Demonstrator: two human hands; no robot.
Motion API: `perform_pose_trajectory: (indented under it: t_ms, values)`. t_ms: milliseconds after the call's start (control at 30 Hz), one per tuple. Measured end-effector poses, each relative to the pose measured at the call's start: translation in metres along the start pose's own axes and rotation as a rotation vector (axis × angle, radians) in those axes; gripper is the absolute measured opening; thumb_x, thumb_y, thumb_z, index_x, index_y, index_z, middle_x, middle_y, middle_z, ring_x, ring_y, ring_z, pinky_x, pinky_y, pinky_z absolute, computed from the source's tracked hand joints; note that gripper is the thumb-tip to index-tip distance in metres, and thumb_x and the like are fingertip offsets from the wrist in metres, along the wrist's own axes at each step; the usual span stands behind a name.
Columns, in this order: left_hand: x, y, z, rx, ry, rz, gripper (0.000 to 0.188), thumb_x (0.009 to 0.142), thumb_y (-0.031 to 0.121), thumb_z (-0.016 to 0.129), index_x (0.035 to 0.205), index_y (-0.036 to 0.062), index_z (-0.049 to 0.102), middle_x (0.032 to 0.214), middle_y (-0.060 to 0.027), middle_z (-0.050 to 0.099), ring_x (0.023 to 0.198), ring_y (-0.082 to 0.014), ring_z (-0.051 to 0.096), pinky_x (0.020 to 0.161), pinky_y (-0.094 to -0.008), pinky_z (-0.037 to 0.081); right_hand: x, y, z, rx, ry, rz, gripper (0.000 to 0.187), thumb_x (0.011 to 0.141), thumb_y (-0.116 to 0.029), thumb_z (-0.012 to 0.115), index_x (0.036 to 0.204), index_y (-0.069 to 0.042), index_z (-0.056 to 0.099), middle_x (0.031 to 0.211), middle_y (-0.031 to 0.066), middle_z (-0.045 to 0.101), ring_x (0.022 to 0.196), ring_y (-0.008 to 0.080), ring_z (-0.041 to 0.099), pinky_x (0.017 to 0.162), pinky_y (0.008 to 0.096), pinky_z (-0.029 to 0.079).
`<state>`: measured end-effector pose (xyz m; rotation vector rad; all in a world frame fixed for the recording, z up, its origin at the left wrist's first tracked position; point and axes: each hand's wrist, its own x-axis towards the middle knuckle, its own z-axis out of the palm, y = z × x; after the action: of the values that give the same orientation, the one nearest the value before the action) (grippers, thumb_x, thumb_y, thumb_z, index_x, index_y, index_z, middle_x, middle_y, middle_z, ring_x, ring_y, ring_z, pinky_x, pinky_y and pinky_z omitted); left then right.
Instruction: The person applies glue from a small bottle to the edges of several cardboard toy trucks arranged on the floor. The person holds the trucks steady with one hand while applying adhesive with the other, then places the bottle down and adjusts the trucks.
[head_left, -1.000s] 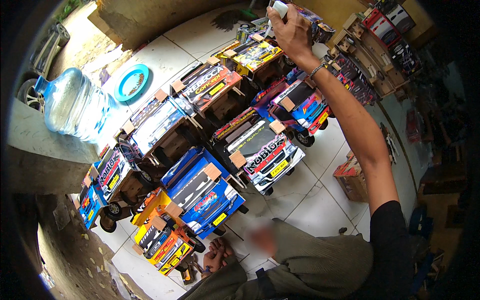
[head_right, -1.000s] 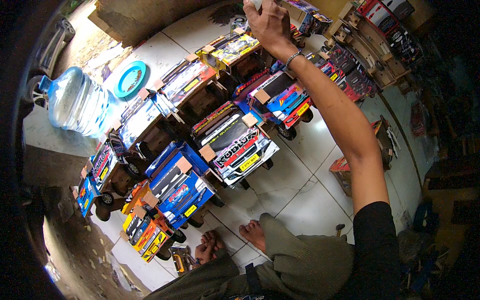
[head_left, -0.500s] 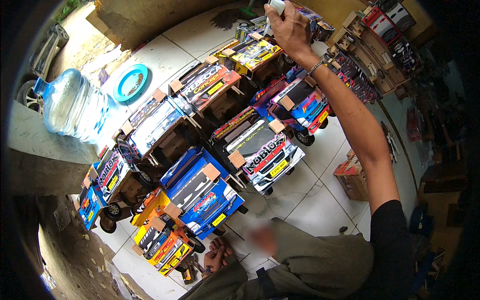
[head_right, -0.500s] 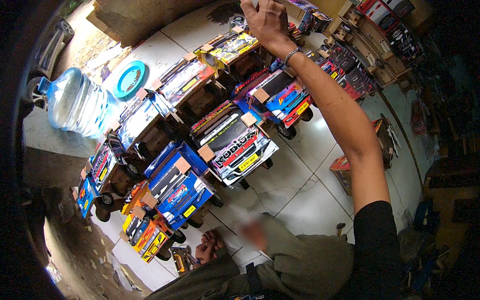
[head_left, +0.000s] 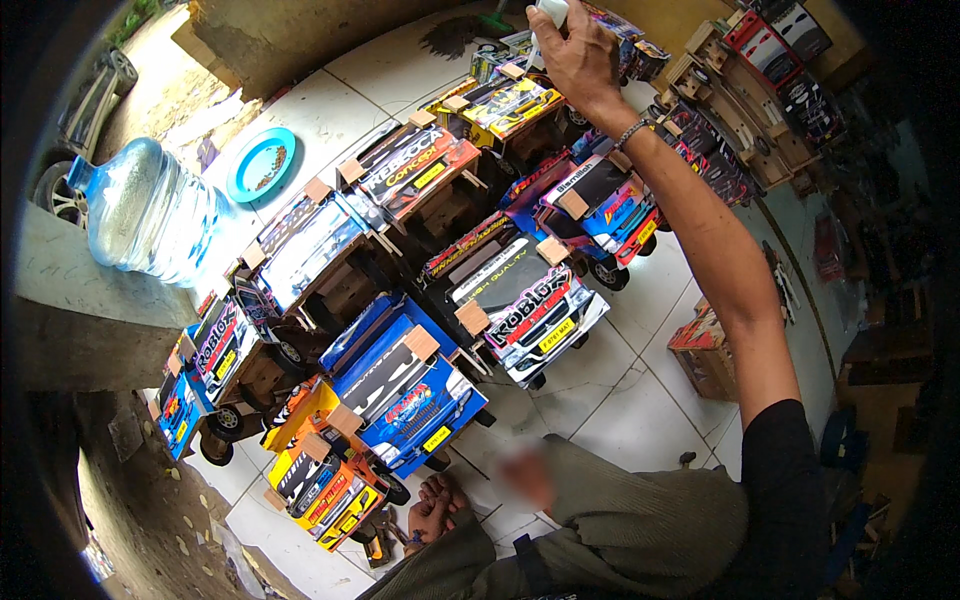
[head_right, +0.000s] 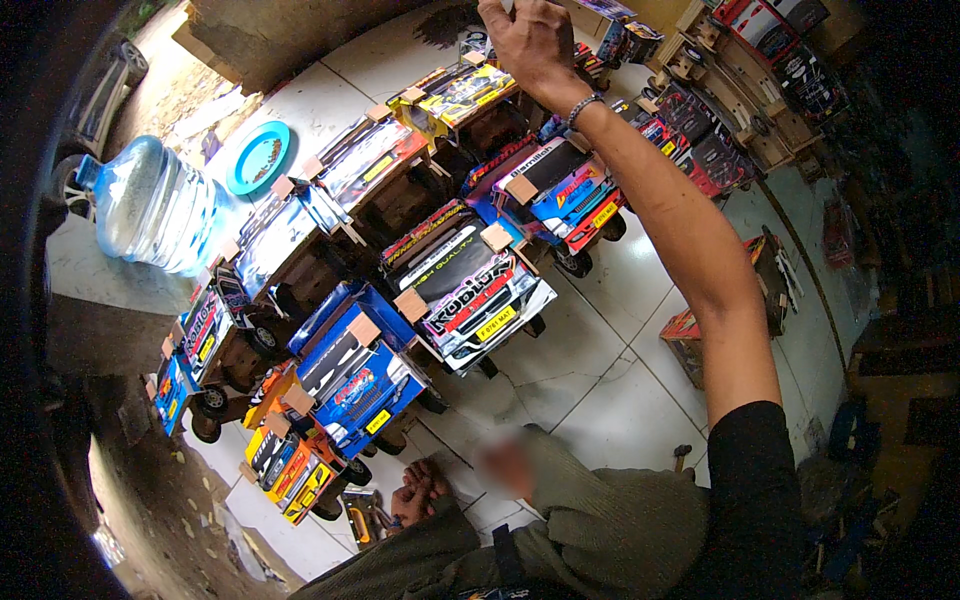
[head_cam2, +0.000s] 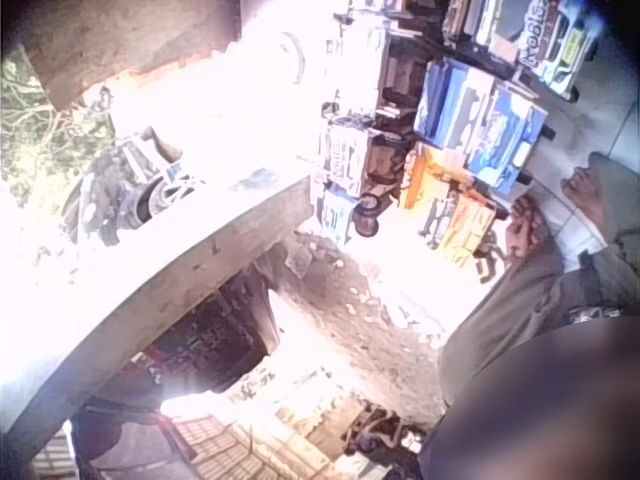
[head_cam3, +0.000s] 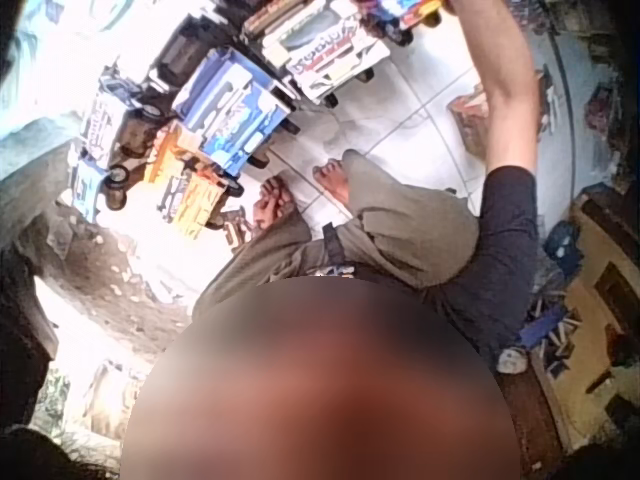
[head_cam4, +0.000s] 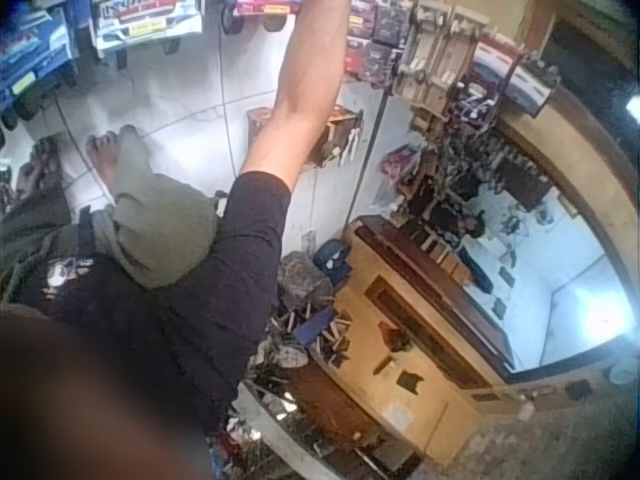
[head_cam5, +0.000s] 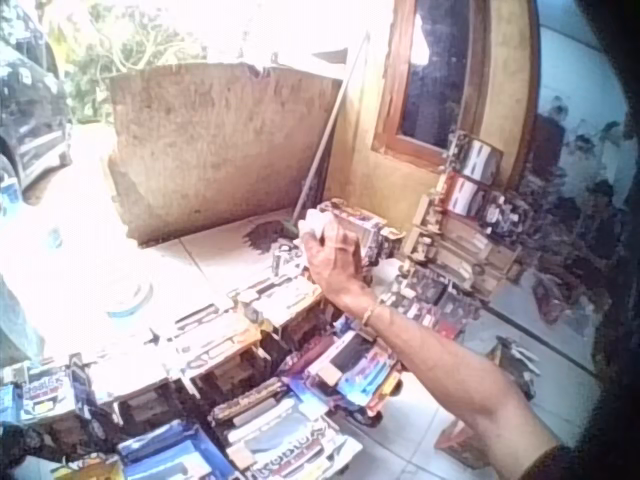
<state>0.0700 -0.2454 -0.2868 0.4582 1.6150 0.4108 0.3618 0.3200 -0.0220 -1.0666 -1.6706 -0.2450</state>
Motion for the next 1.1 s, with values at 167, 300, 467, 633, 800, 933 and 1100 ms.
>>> perform_pose_trajectory:
  t_ms: [167,300,467,633,800,933,1100]
  values:
    - [-0.002,0.004,0.002,0.021,0.027,0.111,0.048,0.095,0.047,0.062,0.073,0.0063,0.072,0.056,-0.0015,0.062,0.042,-0.0102,0.055,0.043,-0.0246,0.039,-0.002,-0.012,-0.010,0.003,-0.031,0.041,0.027,0.096,-0.027,0.063,0.105,-0.002,0.063,0.078,0.0224,0.067,0.072,0.0403,0.067,0.063,0.0481,0.052]
    - [-0.003,0.007,0.000,0.079,0.019,0.060,0.048,0.095,0.048,0.062,0.073,0.0068,0.072,0.056,-0.0013,0.063,0.043,-0.0099,0.056,0.044,-0.0244,0.040,-0.004,-0.017,-0.014,-0.013,-0.095,0.056,0.025,0.096,-0.026,0.062,0.102,-0.002,0.061,0.077,0.0221,0.066,0.071,0.0401,0.067,0.061,0.0479,0.051]
    - [0.001,0.003,-0.002,0.050,-0.017,0.064,0.048,0.094,0.049,0.063,0.074,0.0065,0.073,0.057,-0.0016,0.064,0.045,-0.0099,0.056,0.045,-0.0247,0.041,-0.005,-0.017,-0.010,0.011,-0.099,-0.046,0.024,0.095,-0.026,0.062,0.100,-0.002,0.061,0.078,0.0219,0.066,0.072,0.0412,0.066,0.062,0.0477,0.052]
    - [0.006,-0.004,-0.003,0.056,-0.017,0.052,0.048,0.094,0.048,0.063,0.077,0.0049,0.074,0.059,-0.0022,0.065,0.046,-0.0107,0.057,0.045,-0.0255,0.042,-0.006,-0.021,-0.007,0.008,-0.065,-0.061,0.025,0.095,-0.026,0.062,0.099,-0.002,0.062,0.077,0.0214,0.065,0.071,0.0415,0.065,0.064,0.0481,0.051]
    - [0.002,0.002,-0.002,0.027,-0.017,0.106,0.048,0.095,0.046,0.062,0.076,0.0039,0.073,0.062,-0.0027,0.066,0.046,-0.0104,0.057,0.045,-0.0251,0.041,-0.006,-0.023,-0.007,0.035,-0.098,-0.085,0.026,0.095,-0.026,0.062,0.101,-0.001,0.062,0.076,0.0216,0.065,0.072,0.0415,0.065,0.064,0.0485,0.051]
    - [-0.003,0.011,-0.001,-0.023,-0.044,0.015,0.046,0.096,0.045,0.063,0.074,0.0050,0.072,0.063,-0.0019,0.066,0.045,-0.0094,0.056,0.044,-0.0246,0.039,-0.005,-0.021,-0.005,0.035,-0.078,-0.095,0.025,0.094,-0.025,0.063,0.103,-0.001,0.062,0.075,0.0220,0.065,0.071,0.0413,0.066,0.063,0.0479,0.051]
    - [-0.005,0.011,0.000,0.002,-0.015,0.031,0.046,0.096,0.045,0.063,0.074,0.0050,0.072,0.063,-0.0017,0.066,0.043,-0.0094,0.055,0.043,-0.0246,0.038,-0.003,-0.019,-0.008,0.086,-0.134,0.096,0.026,0.094,-0.025,0.063,0.104,-0.002,0.062,0.071,0.0220,0.065,0.067,0.0400,0.067,0.059,0.0473,0.052]
